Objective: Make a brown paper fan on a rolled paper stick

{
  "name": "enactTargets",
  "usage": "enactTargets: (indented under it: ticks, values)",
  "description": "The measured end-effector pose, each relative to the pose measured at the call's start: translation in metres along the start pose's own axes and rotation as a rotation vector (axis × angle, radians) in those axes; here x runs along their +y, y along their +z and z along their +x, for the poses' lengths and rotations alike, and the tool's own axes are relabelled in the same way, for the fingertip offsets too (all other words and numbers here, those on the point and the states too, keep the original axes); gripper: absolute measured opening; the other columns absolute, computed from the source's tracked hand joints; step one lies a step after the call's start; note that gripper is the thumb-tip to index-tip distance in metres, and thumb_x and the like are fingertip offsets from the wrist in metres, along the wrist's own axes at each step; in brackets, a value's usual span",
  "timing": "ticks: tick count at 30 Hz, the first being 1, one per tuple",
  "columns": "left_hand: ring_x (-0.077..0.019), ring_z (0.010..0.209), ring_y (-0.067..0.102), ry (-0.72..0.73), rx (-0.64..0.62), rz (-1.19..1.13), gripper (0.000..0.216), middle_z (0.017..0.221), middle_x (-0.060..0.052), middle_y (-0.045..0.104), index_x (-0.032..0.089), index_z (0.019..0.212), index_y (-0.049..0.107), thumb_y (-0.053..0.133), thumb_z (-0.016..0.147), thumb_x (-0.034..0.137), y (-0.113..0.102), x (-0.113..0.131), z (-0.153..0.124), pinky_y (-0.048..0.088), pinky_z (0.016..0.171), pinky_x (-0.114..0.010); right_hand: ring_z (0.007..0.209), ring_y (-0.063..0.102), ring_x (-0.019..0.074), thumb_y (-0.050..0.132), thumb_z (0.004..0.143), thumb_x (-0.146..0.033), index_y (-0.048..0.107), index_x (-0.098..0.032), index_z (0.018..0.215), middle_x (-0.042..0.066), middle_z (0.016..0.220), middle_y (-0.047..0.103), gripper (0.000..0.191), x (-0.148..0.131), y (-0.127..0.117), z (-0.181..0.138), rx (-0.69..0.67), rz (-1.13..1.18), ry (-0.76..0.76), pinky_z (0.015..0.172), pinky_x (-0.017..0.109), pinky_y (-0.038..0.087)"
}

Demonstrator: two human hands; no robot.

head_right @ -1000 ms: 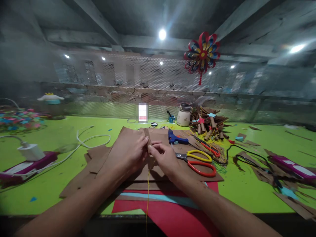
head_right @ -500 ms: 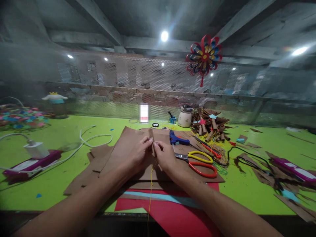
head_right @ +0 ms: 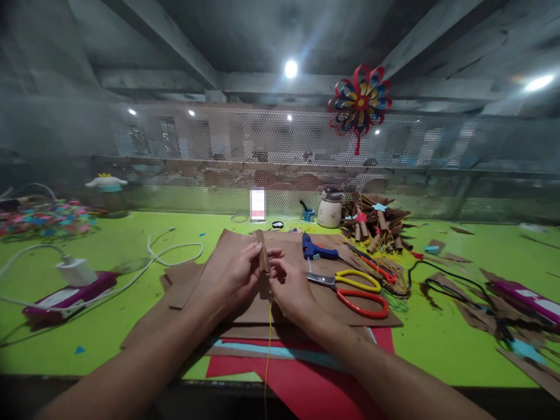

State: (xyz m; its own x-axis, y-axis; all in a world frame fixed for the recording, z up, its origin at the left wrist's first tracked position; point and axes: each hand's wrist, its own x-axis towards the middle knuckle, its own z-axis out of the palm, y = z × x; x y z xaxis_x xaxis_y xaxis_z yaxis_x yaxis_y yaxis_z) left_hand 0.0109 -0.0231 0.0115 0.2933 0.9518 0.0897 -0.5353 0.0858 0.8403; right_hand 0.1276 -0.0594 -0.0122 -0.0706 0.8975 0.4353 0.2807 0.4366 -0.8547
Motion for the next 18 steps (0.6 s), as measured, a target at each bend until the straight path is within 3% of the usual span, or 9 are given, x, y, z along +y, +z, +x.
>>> enactTargets:
  ticks: [5, 9, 13, 16, 18]
  values:
    - [-0.0209, 0.077, 0.066, 0.027, -0.05, -0.067, 0.015, 0.081, -0.014, 0.068, 0.013, 0.078, 0.055, 0.046, 0.085, 0.022, -0.003, 0.011, 0.002, 0.052, 0.074, -0.036, 0.072, 0.056, 0.0162, 0.057, 0.074, -0.028, 0.062, -0.016, 0.095, 0.004, 0.08, 0.062, 0.025, -0.003, -0.017, 0.0, 0.153, -0.009, -0.01, 0.065, 0.029, 0.045]
    - [-0.0234, 0.076, 0.066, -0.086, -0.123, -0.059, 0.026, 0.079, -0.016, 0.068, 0.008, 0.077, 0.061, 0.045, 0.085, 0.026, -0.002, 0.015, 0.0, 0.051, 0.075, -0.039, 0.049, 0.043, 0.0112, 0.053, 0.08, -0.045, 0.058, -0.017, 0.07, -0.004, 0.052, 0.047, 0.03, 0.001, -0.036, 0.01, 0.201, 0.025, -0.006, 0.049, 0.024, 0.035]
    - [-0.0195, 0.068, 0.064, -0.155, -0.2, -0.027, 0.029, 0.071, -0.011, 0.065, 0.009, 0.072, 0.062, 0.045, 0.085, 0.028, 0.0, 0.018, -0.005, 0.049, 0.07, -0.032, 0.039, 0.029, 0.0082, 0.049, 0.081, -0.054, 0.049, -0.019, 0.057, -0.007, 0.042, 0.032, 0.042, 0.007, -0.051, 0.019, 0.231, 0.052, -0.059, 0.041, 0.023, 0.023]
    - [-0.0165, 0.06, 0.06, -0.179, -0.274, -0.015, 0.027, 0.063, -0.007, 0.06, 0.012, 0.07, 0.058, 0.044, 0.086, 0.029, 0.001, 0.018, -0.006, 0.045, 0.059, -0.028, 0.041, 0.03, 0.0077, 0.049, 0.082, -0.052, 0.042, -0.018, 0.048, -0.005, 0.043, 0.034, 0.048, 0.008, -0.059, 0.024, 0.309, 0.017, -0.097, 0.042, 0.023, 0.025]
    - [-0.0148, 0.056, 0.056, -0.187, -0.321, -0.014, 0.026, 0.059, -0.004, 0.056, 0.014, 0.07, 0.055, 0.043, 0.087, 0.03, 0.002, 0.016, -0.006, 0.041, 0.056, -0.026, 0.044, 0.034, 0.0083, 0.055, 0.079, -0.047, 0.05, -0.017, 0.054, -0.005, 0.046, 0.038, 0.039, 0.007, -0.063, 0.028, 0.37, 0.023, -0.09, 0.043, 0.023, 0.029]
